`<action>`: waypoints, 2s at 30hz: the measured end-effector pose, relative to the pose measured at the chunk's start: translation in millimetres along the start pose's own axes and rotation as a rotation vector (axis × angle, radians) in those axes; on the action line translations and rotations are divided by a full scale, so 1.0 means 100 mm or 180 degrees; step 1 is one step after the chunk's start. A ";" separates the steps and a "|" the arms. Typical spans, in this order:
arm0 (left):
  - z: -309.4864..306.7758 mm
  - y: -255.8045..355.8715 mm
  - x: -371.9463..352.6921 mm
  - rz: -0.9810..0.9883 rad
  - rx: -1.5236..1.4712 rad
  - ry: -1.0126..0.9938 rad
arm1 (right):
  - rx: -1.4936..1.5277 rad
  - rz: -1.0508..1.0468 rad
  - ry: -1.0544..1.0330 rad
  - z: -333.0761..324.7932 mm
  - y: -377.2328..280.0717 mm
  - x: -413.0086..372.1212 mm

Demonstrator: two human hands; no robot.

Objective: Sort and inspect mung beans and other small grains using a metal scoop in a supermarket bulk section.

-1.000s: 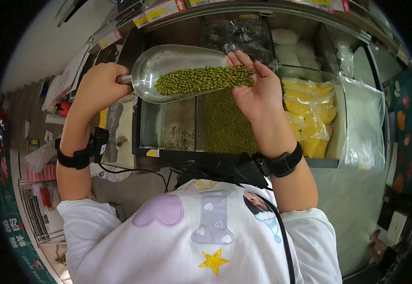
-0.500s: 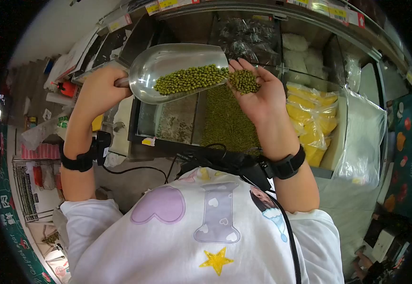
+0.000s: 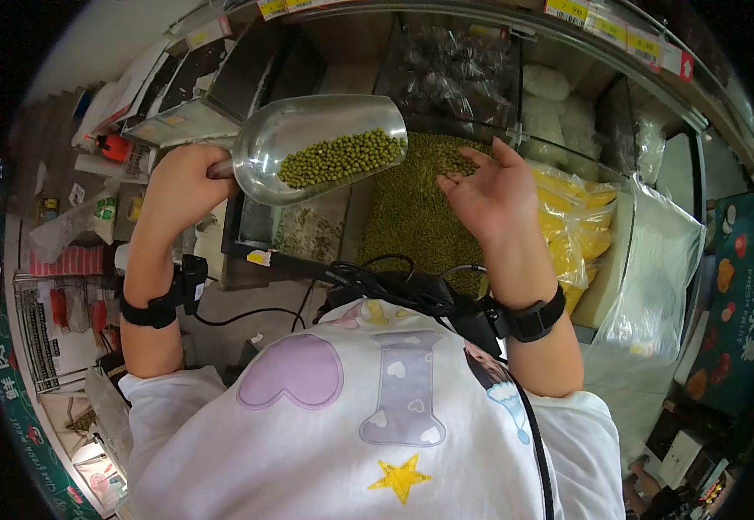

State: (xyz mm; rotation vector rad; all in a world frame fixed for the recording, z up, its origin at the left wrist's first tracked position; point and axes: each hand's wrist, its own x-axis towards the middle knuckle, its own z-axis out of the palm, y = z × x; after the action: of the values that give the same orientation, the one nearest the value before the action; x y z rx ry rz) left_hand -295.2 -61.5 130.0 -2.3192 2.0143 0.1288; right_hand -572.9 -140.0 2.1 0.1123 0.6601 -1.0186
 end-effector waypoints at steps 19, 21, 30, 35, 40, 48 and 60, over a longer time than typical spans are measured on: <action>0.06 0.27 0.00 0.0592 0.0184 0.0307 | -0.0265 0.0255 -0.0214 0.03 0.25 0.01; 0.08 0.26 0.00 0.0598 0.0122 0.0310 | -0.0215 0.0234 -0.0225 0.04 0.23 0.01; 0.08 0.14 -0.04 0.0081 -0.0068 -0.0015 | 0.0143 0.0373 -0.1416 -0.03 0.18 0.02; 0.12 0.13 -0.04 0.0112 0.0174 -0.0039 | 0.0059 0.0114 -0.0399 0.01 0.24 0.00; 0.24 0.09 -0.02 0.0276 0.0335 0.0159 | 0.0305 -0.0072 -0.0115 -0.08 0.21 0.09; 0.24 0.14 0.00 0.0124 0.0219 -0.0075 | 0.0213 0.0033 -0.0260 -0.09 0.18 0.05; 0.29 0.11 -0.02 0.0143 0.0198 -0.0114 | 0.0041 -0.0089 -0.0449 -0.11 0.17 0.08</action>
State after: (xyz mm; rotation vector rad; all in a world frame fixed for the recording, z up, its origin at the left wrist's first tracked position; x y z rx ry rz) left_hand -307.5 -57.7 101.9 -2.2195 2.0243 0.1077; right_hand -561.1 -133.0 -14.8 0.0421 0.5281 -1.0475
